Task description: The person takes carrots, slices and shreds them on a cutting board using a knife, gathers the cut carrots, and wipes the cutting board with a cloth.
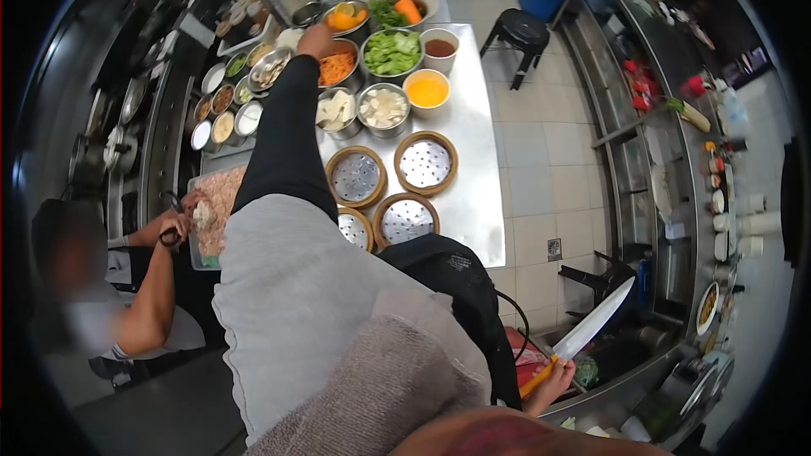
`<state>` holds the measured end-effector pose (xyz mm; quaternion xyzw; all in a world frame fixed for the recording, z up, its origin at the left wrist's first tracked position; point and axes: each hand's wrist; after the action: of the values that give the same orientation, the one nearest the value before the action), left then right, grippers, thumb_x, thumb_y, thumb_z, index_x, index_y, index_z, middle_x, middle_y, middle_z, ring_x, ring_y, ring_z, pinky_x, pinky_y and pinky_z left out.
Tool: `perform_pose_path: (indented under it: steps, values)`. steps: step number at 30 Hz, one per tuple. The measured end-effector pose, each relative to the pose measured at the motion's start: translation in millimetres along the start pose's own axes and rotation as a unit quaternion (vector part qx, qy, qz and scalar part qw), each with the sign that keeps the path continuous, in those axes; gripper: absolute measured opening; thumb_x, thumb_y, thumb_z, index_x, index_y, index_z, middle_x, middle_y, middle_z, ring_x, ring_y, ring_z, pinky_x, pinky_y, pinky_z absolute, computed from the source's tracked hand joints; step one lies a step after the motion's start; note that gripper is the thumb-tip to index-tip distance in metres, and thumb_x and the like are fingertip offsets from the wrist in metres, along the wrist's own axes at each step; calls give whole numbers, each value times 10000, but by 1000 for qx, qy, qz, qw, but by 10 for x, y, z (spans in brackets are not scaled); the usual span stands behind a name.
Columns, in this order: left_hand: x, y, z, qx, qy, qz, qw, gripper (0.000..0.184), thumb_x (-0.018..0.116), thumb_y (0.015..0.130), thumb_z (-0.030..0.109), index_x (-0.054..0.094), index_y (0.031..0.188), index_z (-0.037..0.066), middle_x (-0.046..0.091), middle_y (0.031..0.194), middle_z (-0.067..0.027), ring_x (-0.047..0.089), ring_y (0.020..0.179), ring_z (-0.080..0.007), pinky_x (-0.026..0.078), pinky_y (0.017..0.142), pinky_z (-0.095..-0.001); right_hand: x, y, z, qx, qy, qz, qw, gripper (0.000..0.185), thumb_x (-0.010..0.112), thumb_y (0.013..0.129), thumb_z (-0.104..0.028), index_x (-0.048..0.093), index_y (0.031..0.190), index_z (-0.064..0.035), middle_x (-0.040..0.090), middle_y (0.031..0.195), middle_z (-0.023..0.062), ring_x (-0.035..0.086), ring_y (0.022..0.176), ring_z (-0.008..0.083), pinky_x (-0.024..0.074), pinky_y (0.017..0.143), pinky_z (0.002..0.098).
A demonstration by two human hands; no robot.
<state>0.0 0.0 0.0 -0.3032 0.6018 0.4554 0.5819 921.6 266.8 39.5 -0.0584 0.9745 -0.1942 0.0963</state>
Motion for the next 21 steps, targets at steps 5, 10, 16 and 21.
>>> perform_pose_path:
  steps: [5,10,16,21]
  values:
    - [-382,-169,72,-58,-13,-19,998,314,588,892,227,729,973,-40,703,1012,-283,689,992,-409,545,862,-492,239,-225,83,29,-49,5,998,123,521,1031,-219,514,1095,-114,593,777,36,540,569,101,421,481,225]
    - [-264,15,291,-138,-159,157,965,242,582,900,255,776,1004,156,743,1041,-130,690,965,-363,545,843,-467,374,89,-127,30,0,14,999,140,515,1040,-254,519,1094,-125,592,770,41,538,568,107,417,480,231]
    - [-26,683,-194,-2,-221,111,969,280,641,900,257,765,1124,142,749,1048,-133,708,949,-297,543,852,-408,485,246,-75,43,-15,12,999,151,509,1045,-265,518,1105,-127,595,761,48,533,557,110,419,478,238]
    - [184,965,186,50,-92,-33,994,235,658,884,207,736,1093,133,734,1081,-122,685,996,-318,518,886,-443,713,308,-184,50,-48,28,997,157,512,1043,-256,510,1132,-127,600,764,50,536,553,109,426,481,235]
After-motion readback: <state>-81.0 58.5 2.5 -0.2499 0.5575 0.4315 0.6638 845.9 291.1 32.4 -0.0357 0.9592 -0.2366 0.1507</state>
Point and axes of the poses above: each hand's wrist, its own y-axis towards the middle knuckle, its own x-axis out of the palm, z = x × y
